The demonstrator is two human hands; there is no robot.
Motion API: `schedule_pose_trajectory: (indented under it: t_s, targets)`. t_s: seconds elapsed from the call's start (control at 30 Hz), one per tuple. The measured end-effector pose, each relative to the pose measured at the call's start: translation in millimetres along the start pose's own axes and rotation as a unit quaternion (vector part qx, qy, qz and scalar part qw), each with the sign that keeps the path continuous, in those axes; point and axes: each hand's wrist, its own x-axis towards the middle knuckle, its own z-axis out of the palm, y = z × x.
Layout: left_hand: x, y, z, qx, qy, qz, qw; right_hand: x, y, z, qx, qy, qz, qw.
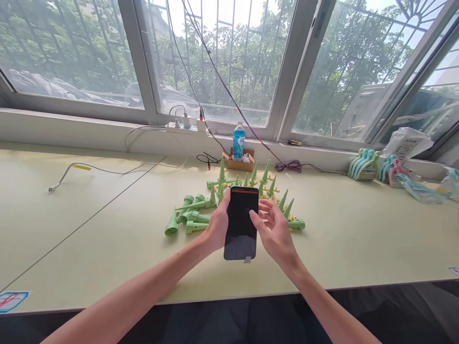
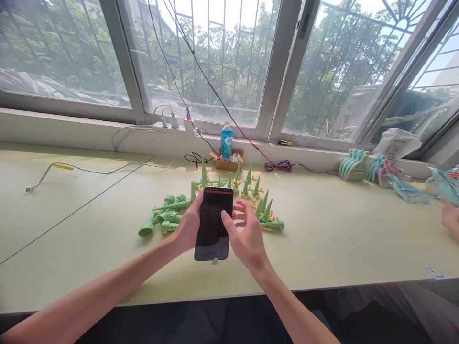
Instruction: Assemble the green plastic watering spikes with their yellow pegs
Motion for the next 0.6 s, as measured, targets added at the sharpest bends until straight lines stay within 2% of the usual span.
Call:
schedule_pose_trajectory:
  t_s: [0.1, 0.23, 0.4, 0.6]
  targets:
    - [-0.6, 0.0, 2.4, 0.008, 0.036, -0.006, 0.999, 4.2, -5.4, 1.4, 0.029, -0.047, -0.028, 0.998]
    - [-0.5, 0.3, 3.1, 0.008, 0.042, 0.003, 0.999, 2.2, -4.7, 1.2, 0.067, -0.131, -0.033, 0.989]
    - [-2.6, 1.3, 7.0, 0.018, 0.073, -0.003, 0.997, 1.8, -1.3, 2.8, 0.071, -0.120, -0.031, 0.990]
    - [-1.8, 1.5, 6.9, 0.006, 0.076, 0.015, 0.997, 3.5, -4.0, 5.2, 0.063, -0.135, -0.037, 0.988]
